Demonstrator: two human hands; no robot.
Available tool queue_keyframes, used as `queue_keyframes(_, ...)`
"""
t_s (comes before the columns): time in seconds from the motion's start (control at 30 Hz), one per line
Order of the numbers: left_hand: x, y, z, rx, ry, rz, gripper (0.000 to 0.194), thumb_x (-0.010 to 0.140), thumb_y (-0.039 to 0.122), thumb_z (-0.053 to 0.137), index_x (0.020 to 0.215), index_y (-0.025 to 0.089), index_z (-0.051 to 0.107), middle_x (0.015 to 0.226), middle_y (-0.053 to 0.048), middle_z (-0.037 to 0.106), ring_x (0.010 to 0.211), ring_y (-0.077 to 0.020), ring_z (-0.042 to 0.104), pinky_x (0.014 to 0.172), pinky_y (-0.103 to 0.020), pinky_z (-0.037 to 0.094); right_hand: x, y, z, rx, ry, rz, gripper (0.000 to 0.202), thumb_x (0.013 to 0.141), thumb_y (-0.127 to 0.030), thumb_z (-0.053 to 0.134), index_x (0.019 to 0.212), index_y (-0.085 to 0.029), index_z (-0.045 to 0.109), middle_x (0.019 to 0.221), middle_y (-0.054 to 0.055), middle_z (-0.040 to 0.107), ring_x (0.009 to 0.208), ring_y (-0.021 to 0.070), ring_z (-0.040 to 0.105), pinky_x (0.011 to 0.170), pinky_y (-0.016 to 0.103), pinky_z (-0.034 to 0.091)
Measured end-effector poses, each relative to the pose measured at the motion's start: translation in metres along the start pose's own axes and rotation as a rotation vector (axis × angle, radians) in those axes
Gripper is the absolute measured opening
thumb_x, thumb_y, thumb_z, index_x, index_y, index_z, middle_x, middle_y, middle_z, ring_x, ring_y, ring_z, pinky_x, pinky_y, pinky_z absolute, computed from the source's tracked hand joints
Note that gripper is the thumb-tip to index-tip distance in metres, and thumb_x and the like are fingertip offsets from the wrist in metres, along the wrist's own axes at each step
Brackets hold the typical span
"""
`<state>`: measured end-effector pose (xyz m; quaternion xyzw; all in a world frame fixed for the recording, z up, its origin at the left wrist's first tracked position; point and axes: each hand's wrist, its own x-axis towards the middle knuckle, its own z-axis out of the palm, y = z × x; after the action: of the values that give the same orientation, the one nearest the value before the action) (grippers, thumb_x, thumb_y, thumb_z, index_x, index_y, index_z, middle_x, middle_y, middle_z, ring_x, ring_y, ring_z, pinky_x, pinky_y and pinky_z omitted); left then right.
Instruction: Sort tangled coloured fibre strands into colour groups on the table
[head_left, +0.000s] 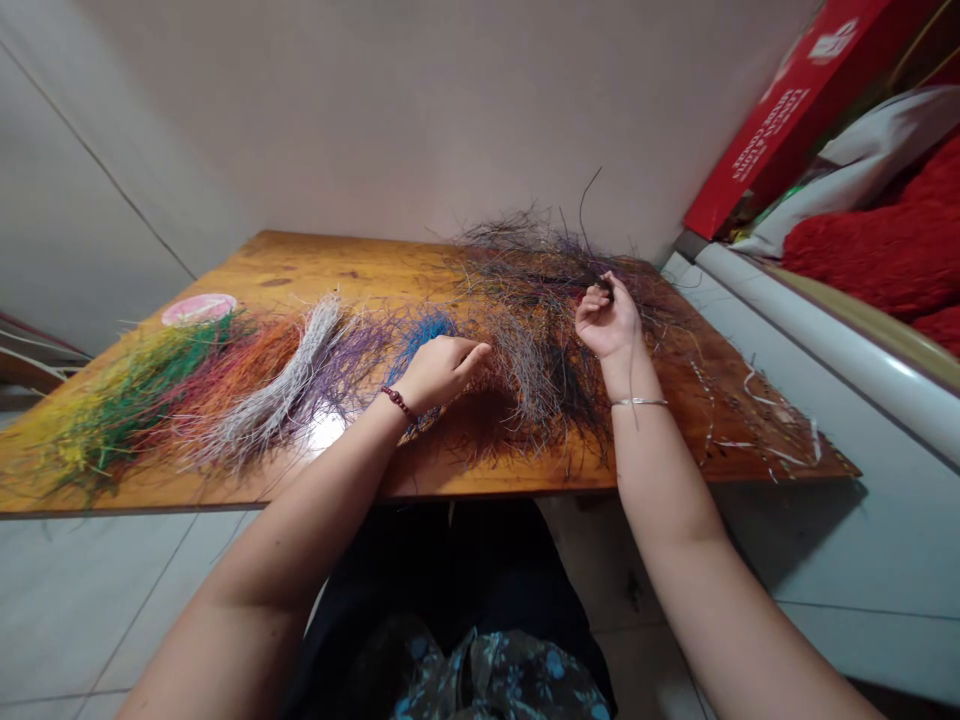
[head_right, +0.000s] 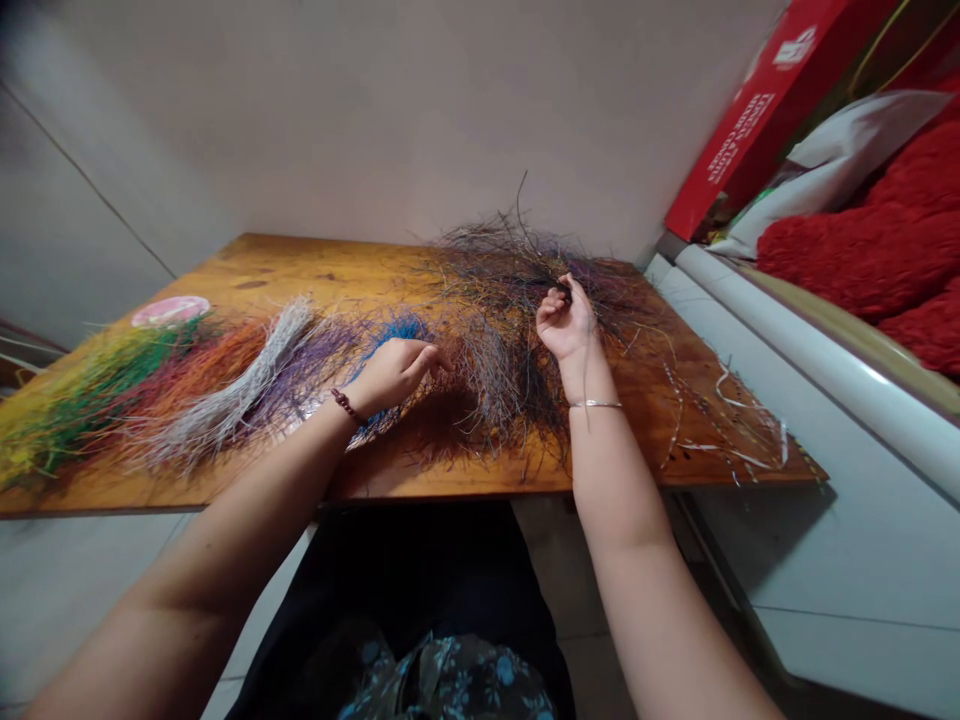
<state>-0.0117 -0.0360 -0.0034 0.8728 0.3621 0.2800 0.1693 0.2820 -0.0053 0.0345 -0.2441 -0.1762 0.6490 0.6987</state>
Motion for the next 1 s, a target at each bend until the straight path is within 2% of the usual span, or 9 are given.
queue_keyframes(0.13,-0.001,0.001,0.0,-0.097,0.108,0.061,0.072,0.1,0.065,0.02,0.09,0.019,0.075,0.076,-0.008,0.069,0.07,-0.0203,0.063,0.067,-0.029,0.042,-0.001,0.002,0.001,0.04,0.003,0.022,0.025,0.089,-0.024,0.067,0.07,-0.021,0.051,0.047,-0.012,0.048,0.036,0.0008,0.045,0.037,0.01,0.042)
queue_keyframes(0.3,0.003,-0.002,0.004,-0.328,0.385,0.001,0.07,0.098,0.071,0.025,0.097,0.019,0.071,0.071,-0.006,0.063,0.067,-0.0181,0.059,0.064,-0.028,0.042,0.0,0.005,0.0,0.008,-0.01,0.017,0.026,0.087,-0.025,0.07,0.071,-0.021,0.051,0.049,-0.012,0.05,0.036,0.0004,0.046,0.037,0.01,0.042)
queue_keyframes(0.4,0.007,-0.005,0.005,-0.525,0.473,-0.03,0.068,0.096,0.073,0.03,0.102,0.019,0.071,0.075,-0.007,0.067,0.063,-0.0162,0.058,0.06,-0.027,0.044,0.003,0.008,0.0,-0.04,-0.029,-0.003,0.027,0.085,-0.027,0.074,0.073,-0.022,0.051,0.048,-0.012,0.048,0.036,0.0014,0.046,0.036,0.01,0.042)
queue_keyframes(0.57,0.01,0.002,-0.002,-0.655,0.446,-0.091,0.064,0.093,0.073,0.042,0.098,0.018,0.075,0.079,-0.009,0.073,0.057,-0.0129,0.056,0.052,-0.025,0.044,0.002,0.012,0.003,-0.1,0.001,-0.019,0.027,0.085,-0.031,0.075,0.076,-0.023,0.051,0.048,-0.012,0.047,0.036,0.0013,0.045,0.035,0.011,0.041)
queue_keyframes(0.7,0.009,0.009,-0.004,-0.71,0.365,-0.14,0.056,0.089,0.068,0.056,0.095,0.017,0.077,0.079,-0.009,0.074,0.058,-0.0117,0.056,0.052,-0.024,0.043,-0.001,0.015,0.006,-0.145,0.027,-0.021,0.026,0.087,-0.034,0.073,0.076,-0.023,0.052,0.049,-0.011,0.047,0.038,0.0013,0.045,0.037,0.011,0.041)
queue_keyframes(0.8,0.009,0.009,-0.003,-0.736,0.35,-0.161,0.049,0.085,0.063,0.065,0.096,0.017,0.078,0.079,-0.009,0.074,0.061,-0.012,0.058,0.053,-0.024,0.043,-0.001,0.015,0.005,-0.164,0.022,-0.036,0.026,0.085,-0.035,0.075,0.077,-0.023,0.053,0.05,-0.011,0.047,0.039,0.0015,0.046,0.037,0.011,0.041)
queue_keyframes(0.9,0.01,0.004,-0.001,-0.791,0.345,-0.19,0.047,0.085,0.062,0.066,0.096,0.017,0.078,0.08,-0.009,0.074,0.059,-0.0112,0.057,0.05,-0.023,0.04,0.0,0.016,0.005,-0.147,0.022,-0.04,0.024,0.088,-0.033,0.072,0.077,-0.022,0.054,0.049,-0.01,0.048,0.039,0.0015,0.046,0.037,0.011,0.041)
queue_keyframes(1.0,0.01,-0.002,-0.003,-0.942,0.281,-0.257,0.053,0.089,0.067,0.057,0.101,0.019,0.077,0.083,-0.01,0.074,0.055,-0.0105,0.055,0.045,-0.022,0.036,0.0,0.016,0.005,-0.149,0.034,-0.04,0.023,0.089,-0.033,0.071,0.076,-0.022,0.055,0.048,-0.01,0.048,0.038,0.0017,0.045,0.037,0.012,0.041)
